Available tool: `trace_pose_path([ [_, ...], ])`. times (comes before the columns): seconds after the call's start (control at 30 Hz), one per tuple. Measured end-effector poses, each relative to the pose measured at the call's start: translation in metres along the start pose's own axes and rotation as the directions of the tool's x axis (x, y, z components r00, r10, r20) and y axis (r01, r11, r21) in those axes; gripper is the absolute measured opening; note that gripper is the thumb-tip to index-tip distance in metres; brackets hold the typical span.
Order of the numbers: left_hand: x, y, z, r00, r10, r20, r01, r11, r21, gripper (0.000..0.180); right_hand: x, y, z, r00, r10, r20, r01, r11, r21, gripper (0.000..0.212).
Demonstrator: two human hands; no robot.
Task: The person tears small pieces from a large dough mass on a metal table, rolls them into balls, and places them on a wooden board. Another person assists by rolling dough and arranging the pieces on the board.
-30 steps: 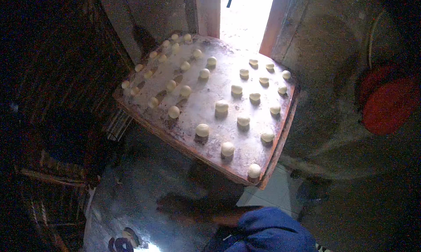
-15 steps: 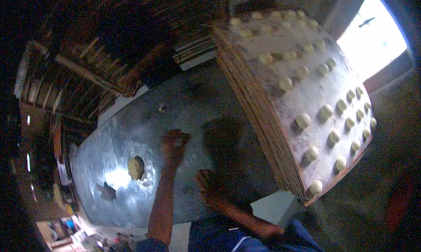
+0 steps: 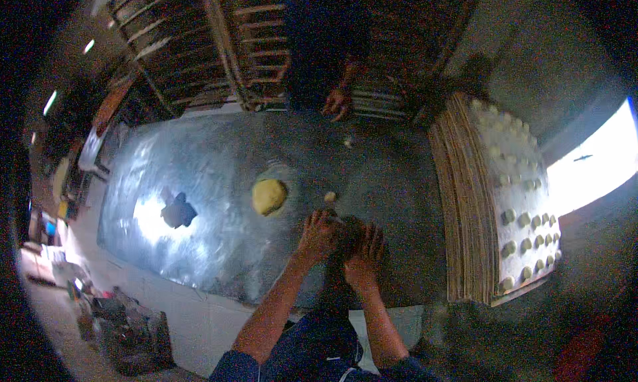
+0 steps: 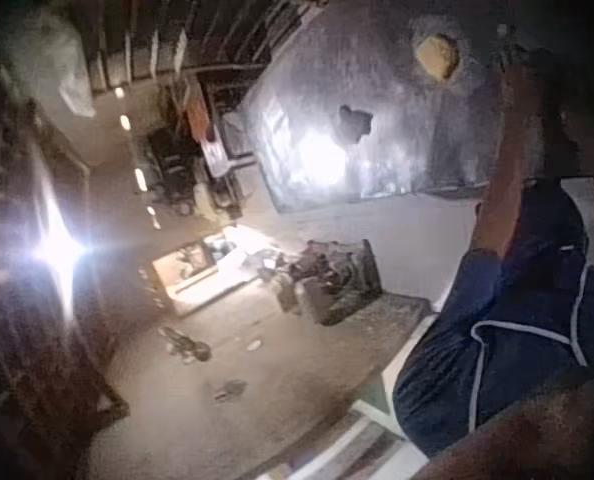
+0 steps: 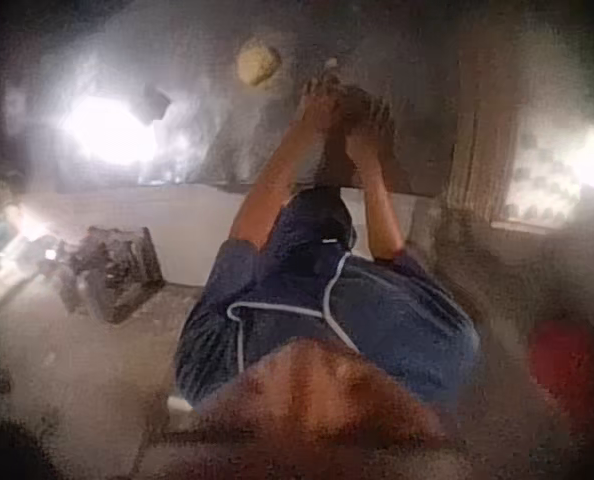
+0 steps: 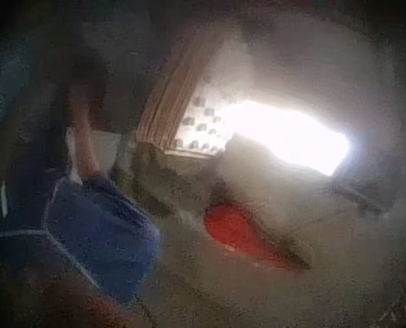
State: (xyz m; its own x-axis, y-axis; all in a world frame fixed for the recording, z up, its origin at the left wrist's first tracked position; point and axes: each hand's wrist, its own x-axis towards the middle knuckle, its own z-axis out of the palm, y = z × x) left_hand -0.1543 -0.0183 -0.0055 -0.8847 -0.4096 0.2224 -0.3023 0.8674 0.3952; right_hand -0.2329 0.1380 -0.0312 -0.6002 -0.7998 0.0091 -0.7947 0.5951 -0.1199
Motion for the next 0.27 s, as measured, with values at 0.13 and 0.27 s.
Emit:
trace_pose_path([
  [0.13,-0.147,-0.021,-0.062,0.981,-0.126,-0.145,0.079,0.952,-0.296,0.02,-0.056,-0.011,0.008,0.998,-0.021,0.05,0.013,0.988,0.152,0.076],
  [0.27,-0.384,-0.044,-0.1,0.842,-0.539,-0.013,0.36,0.579,-0.732,0.026,0.002,-0.18,0.031,0.923,0.323,0.209,-0.331,0.944,0.004,0.078],
])
